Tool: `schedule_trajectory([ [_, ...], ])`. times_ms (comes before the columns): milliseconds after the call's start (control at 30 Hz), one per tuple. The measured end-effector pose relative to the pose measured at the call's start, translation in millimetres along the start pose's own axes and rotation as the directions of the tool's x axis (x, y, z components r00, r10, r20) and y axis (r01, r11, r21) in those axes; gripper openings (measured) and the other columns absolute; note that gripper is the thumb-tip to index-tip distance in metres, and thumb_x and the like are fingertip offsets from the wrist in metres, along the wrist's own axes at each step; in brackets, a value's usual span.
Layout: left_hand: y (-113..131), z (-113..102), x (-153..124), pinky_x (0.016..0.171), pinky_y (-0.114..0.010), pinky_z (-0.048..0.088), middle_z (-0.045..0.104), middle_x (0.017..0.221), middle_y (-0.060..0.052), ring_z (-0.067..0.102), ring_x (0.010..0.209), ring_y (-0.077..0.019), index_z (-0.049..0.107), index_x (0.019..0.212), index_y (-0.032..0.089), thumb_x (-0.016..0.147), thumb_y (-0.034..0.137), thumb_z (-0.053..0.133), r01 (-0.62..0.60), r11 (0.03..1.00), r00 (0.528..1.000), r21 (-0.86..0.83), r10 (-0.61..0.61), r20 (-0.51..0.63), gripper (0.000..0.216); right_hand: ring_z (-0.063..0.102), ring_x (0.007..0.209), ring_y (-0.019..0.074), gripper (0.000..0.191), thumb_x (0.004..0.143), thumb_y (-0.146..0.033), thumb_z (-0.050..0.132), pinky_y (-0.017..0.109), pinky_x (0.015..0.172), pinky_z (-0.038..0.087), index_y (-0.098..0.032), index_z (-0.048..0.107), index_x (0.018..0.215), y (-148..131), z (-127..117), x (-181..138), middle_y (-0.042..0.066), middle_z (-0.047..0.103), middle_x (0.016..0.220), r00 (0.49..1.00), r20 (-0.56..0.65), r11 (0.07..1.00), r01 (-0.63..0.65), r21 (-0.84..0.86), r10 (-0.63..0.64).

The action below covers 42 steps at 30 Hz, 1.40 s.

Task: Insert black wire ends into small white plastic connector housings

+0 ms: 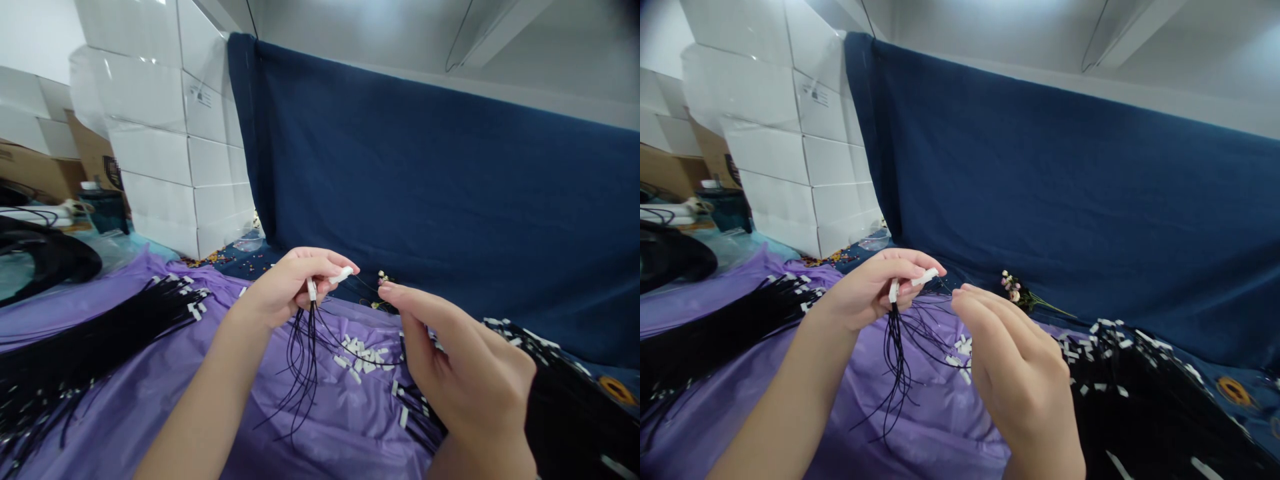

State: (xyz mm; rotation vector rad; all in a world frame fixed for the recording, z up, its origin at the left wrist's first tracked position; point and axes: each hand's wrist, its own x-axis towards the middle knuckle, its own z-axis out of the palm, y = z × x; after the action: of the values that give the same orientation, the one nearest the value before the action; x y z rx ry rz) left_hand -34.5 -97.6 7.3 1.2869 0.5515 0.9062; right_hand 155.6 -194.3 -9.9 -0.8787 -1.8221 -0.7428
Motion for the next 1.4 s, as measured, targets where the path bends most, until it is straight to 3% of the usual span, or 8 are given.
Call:
schedule_trajectory([
  [267, 0.3, 2.2, -2.1, 0.037, -0.016, 0.013, 0.041, 0.05, 0.005, 0.026, 0.04, -0.0021, 0.075, 0.085, 0.011, 0.071, 0.021, 0.069, -0.004, 1.0, 0.999, 0.026, 0.005, -0.045, 0.018, 0.074, 0.085, 0.0131, 0.043, 0.082, 0.008, 0.053, 0.022, 0.083, 0.062, -0.022, 0.068, 0.108, 0.5, 2.4, 1.9, -0.001, 0.077, 0.099, 1.0, -0.017, 1.0, -0.007, -0.004, 0.007],
  [667, 2.2, 2.8, -4.4, 0.037, -0.015, 0.015, 0.041, 0.048, 0.006, 0.024, 0.038, -0.0006, 0.076, 0.084, 0.012, 0.073, 0.018, 0.067, 0.028, 1.0, 0.999, 0.007, -0.028, -0.037, 0.015, 0.072, 0.083, 0.0084, 0.038, 0.076, 0.013, 0.058, 0.013, 0.089, 0.055, -0.014, 0.071, 0.098, 0.2, 2.8, 5.5, 0.001, 0.077, 0.093, 0.994, -0.092, 0.997, 0.05, -0.06, -0.055],
  [800, 3.3, 6.9, -2.2, 0.036, -0.014, 0.02, 0.043, 0.048, 0.005, 0.028, 0.038, -0.0016, 0.075, 0.083, 0.013, 0.071, 0.019, 0.068, 0.02, 1.0, 0.997, 0.023, -0.018, -0.071, 0.016, 0.071, 0.087, 0.0088, 0.028, 0.081, 0.006, 0.06, 0.014, 0.085, 0.054, -0.011, 0.07, 0.101, 1.0, 7.8, 7.6, 0.005, 0.076, 0.097, 0.993, -0.07, 0.995, -0.097, 0.011, 0.098],
  [967, 6.0, 15.7, 3.7, 0.036, -0.015, 0.021, 0.047, 0.05, 0.004, 0.035, 0.039, -0.0042, 0.074, 0.087, 0.016, 0.068, 0.026, 0.07, 0.0, 0.995, 0.98, 0.097, 0.019, -0.2, 0.022, 0.069, 0.081, 0.0088, 0.017, 0.089, -0.004, 0.057, 0.017, 0.078, 0.054, -0.012, 0.069, 0.096, 14.7, 19.1, 9.3, 0.003, 0.074, 0.09, 0.956, -0.013, 0.942, -0.285, 0.179, 0.292],
  [1100, 7.8, 23.2, 6.6, 0.036, -0.014, 0.021, 0.048, 0.05, 0.004, 0.036, 0.039, -0.0046, 0.072, 0.09, 0.017, 0.067, 0.027, 0.07, 0.047, 0.985, 0.966, 0.165, -0.002, -0.26, 0.025, 0.063, 0.07, 0.0072, 0.009, 0.088, -0.012, 0.062, 0.016, 0.062, 0.05, -0.015, 0.069, 0.092, 24.6, 27.5, 9.2, 0.0, 0.071, 0.084, 0.891, 0.037, 0.815, -0.431, 0.388, 0.453],
  [1200, 7.2, 27.8, 6.7, 0.036, -0.014, 0.022, 0.049, 0.049, 0.004, 0.038, 0.04, -0.0049, 0.072, 0.092, 0.019, 0.066, 0.026, 0.072, 0.058, 0.983, 0.964, 0.174, -0.01, -0.265, 0.027, 0.051, 0.055, 0.0057, 0.005, 0.086, -0.021, 0.065, 0.019, 0.05, 0.042, -0.017, 0.068, 0.088, 23.6, 30.7, 10.2, -0.003, 0.067, 0.076, 0.79, 0.132, 0.641, -0.572, 0.512, 0.599],
  [1300, 6.0, 31.6, 6.6, 0.037, -0.013, 0.022, 0.05, 0.048, 0.004, 0.037, 0.041, -0.0044, 0.071, 0.093, 0.019, 0.066, 0.028, 0.075, 0.05, 0.979, 0.969, 0.196, 0.0, -0.248, 0.029, 0.047, 0.053, 0.0068, 0.011, 0.087, -0.026, 0.063, 0.021, 0.049, 0.038, -0.017, 0.067, 0.081, 19.6, 30.2, 12.1, -0.003, 0.063, 0.069, 0.687, 0.252, 0.478, -0.679, 0.557, 0.682],
  [1400, 5.3, 35.9, 6.7, 0.039, -0.012, 0.024, 0.05, 0.049, 0.004, 0.037, 0.042, -0.0039, 0.072, 0.094, 0.02, 0.068, 0.028, 0.075, 0.028, 0.978, 0.974, 0.208, 0.02, -0.224, 0.027, 0.044, 0.053, 0.0071, 0.016, 0.087, -0.03, 0.062, 0.022, 0.049, 0.035, -0.017, 0.065, 0.078, 17.5, 28.1, 13.5, -0.004, 0.06, 0.066, 0.638, 0.311, 0.411, -0.724, 0.554, 0.705],
])
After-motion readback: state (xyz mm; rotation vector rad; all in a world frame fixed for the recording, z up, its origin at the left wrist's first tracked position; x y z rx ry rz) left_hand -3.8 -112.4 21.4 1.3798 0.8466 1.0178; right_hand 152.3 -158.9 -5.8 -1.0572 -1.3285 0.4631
